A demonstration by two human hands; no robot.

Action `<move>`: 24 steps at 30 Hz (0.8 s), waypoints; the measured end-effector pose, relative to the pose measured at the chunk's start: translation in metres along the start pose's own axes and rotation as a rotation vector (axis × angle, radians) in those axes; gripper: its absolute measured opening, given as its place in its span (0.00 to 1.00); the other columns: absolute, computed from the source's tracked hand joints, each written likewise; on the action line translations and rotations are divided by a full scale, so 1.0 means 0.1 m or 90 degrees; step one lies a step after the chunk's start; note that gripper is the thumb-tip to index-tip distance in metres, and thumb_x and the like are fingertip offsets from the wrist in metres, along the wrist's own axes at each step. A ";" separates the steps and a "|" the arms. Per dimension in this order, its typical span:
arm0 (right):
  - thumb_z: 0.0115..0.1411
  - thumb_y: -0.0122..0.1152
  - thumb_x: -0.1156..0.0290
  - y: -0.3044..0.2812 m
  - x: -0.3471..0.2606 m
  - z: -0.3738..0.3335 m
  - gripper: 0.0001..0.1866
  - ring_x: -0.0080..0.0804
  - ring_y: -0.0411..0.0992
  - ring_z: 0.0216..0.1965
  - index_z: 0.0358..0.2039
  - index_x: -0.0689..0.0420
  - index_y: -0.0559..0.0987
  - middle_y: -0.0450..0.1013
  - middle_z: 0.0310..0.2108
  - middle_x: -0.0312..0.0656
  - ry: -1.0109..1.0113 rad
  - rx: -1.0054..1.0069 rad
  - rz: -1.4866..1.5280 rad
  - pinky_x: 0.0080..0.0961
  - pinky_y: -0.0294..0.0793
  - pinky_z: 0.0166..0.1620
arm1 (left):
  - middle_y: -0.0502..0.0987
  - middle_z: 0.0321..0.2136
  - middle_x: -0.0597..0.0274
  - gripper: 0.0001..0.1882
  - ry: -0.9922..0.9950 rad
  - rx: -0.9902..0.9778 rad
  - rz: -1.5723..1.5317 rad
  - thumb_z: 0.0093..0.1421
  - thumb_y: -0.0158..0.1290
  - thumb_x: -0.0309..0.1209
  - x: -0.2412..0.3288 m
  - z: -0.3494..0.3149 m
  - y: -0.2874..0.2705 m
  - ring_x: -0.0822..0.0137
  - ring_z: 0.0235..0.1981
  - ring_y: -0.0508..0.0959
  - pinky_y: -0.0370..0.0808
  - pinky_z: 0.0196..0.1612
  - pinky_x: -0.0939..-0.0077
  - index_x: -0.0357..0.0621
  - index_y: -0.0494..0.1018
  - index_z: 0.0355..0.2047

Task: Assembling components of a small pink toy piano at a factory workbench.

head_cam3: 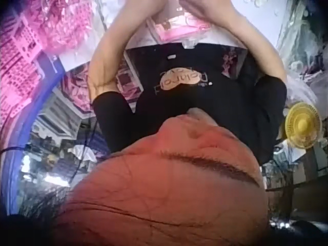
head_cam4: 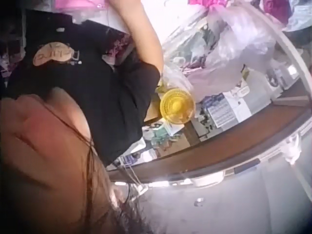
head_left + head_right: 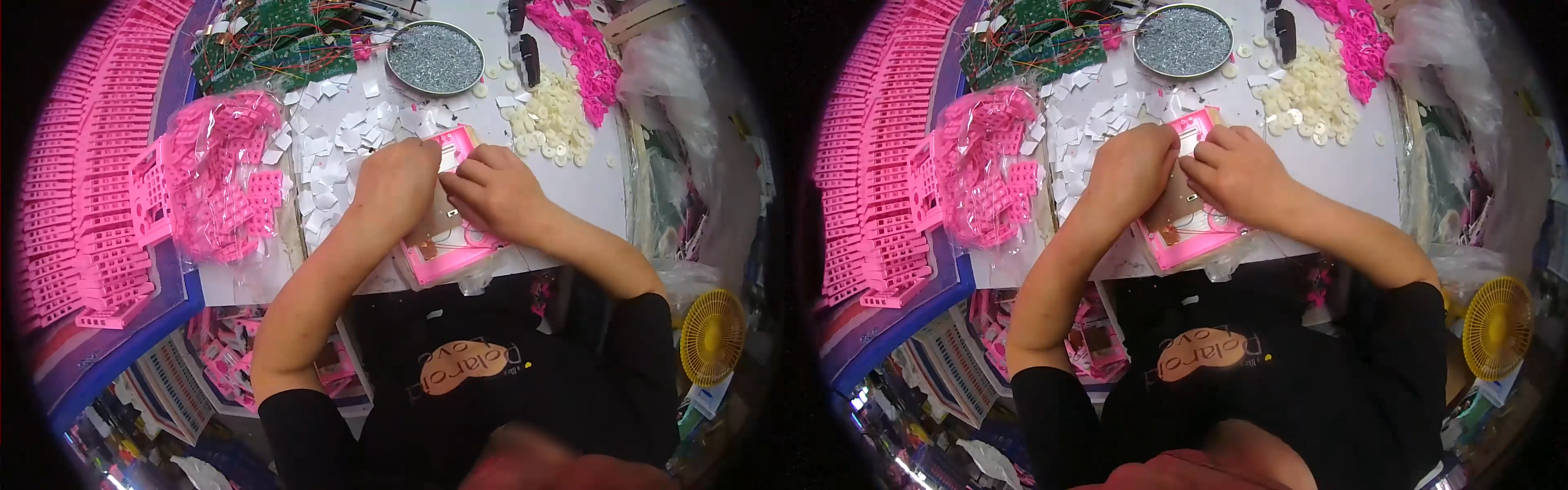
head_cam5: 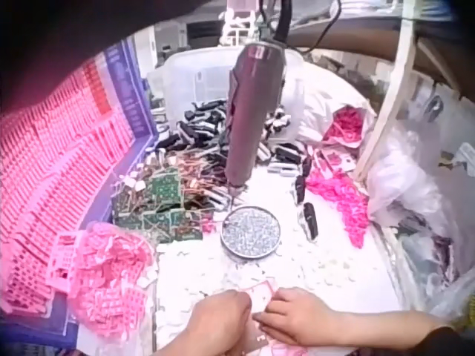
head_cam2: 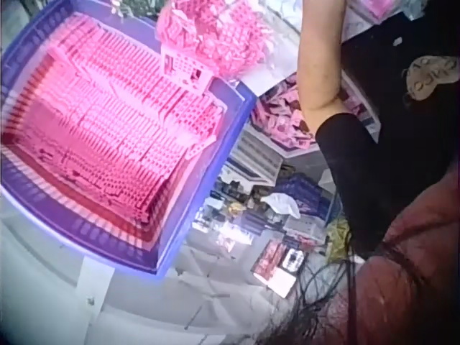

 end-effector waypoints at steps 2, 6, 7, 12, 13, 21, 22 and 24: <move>0.54 0.66 0.65 0.02 -0.06 0.00 0.14 0.34 0.71 0.40 0.41 0.53 0.80 0.71 0.33 0.35 0.016 -0.034 -0.046 0.33 0.70 0.42 | 0.78 0.35 0.52 0.05 0.002 0.026 0.017 0.59 0.54 0.28 0.06 -0.02 -0.03 0.48 0.37 0.79 0.76 0.39 0.55 0.43 0.76 0.35; 0.55 0.65 0.66 -0.05 -0.06 0.07 0.12 0.36 0.71 0.40 0.40 0.54 0.81 0.72 0.33 0.36 0.024 -0.101 -0.030 0.34 0.71 0.42 | 0.77 0.37 0.54 0.06 0.031 0.070 -0.017 0.58 0.54 0.25 0.04 -0.09 -0.04 0.48 0.38 0.78 0.76 0.40 0.57 0.43 0.75 0.36; 0.55 0.65 0.67 -0.07 -0.03 0.09 0.12 0.36 0.71 0.41 0.40 0.54 0.81 0.72 0.34 0.36 0.018 -0.108 -0.009 0.35 0.72 0.42 | 0.78 0.38 0.53 0.07 0.051 0.098 -0.033 0.57 0.55 0.24 0.02 -0.16 -0.07 0.49 0.40 0.78 0.76 0.41 0.57 0.42 0.75 0.37; 0.55 0.66 0.70 -0.21 0.19 0.01 0.10 0.40 0.72 0.40 0.37 0.58 0.83 0.75 0.34 0.39 0.000 -0.081 0.213 0.35 0.75 0.44 | 0.79 0.47 0.53 0.16 0.162 0.229 -0.017 0.53 0.58 0.21 0.13 -0.72 -0.01 0.50 0.49 0.78 0.75 0.50 0.59 0.36 0.77 0.44; 0.54 0.66 0.70 -0.20 0.12 -0.02 0.10 0.40 0.72 0.40 0.37 0.58 0.83 0.75 0.34 0.39 -0.016 -0.059 0.181 0.35 0.75 0.43 | 0.78 0.52 0.53 0.18 0.144 0.221 -0.022 0.53 0.58 0.20 0.19 -0.81 -0.05 0.50 0.53 0.77 0.74 0.54 0.57 0.34 0.77 0.46; 0.54 0.63 0.66 -0.13 0.08 0.10 0.06 0.39 0.72 0.37 0.27 0.54 0.81 0.73 0.29 0.37 -0.029 -0.125 0.065 0.35 0.75 0.39 | 0.81 0.38 0.61 0.08 -0.136 0.289 -0.077 0.56 0.61 0.33 0.02 -0.90 -0.41 0.56 0.47 0.77 0.65 0.52 0.52 0.44 0.80 0.34; 0.53 0.64 0.68 -0.17 0.12 0.16 0.05 0.39 0.72 0.37 0.28 0.55 0.81 0.73 0.29 0.38 -0.021 -0.150 0.095 0.36 0.75 0.39 | 0.81 0.37 0.62 0.07 -0.222 0.341 -0.061 0.56 0.62 0.34 -0.08 -0.81 -0.49 0.57 0.45 0.77 0.65 0.50 0.53 0.46 0.80 0.32; 0.51 0.66 0.71 -0.25 0.17 0.28 0.05 0.40 0.72 0.37 0.30 0.56 0.82 0.73 0.28 0.40 -0.004 -0.204 0.151 0.36 0.75 0.39 | 0.81 0.35 0.63 0.06 -0.229 0.314 -0.009 0.55 0.62 0.34 -0.30 -0.54 -0.37 0.58 0.42 0.76 0.63 0.47 0.55 0.48 0.80 0.31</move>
Point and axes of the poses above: each hand's wrist, its own z-axis towards the middle knuckle, its own y-axis out of the palm, x = y × z, the point moved 3 cm from there along z, towards the middle knuckle
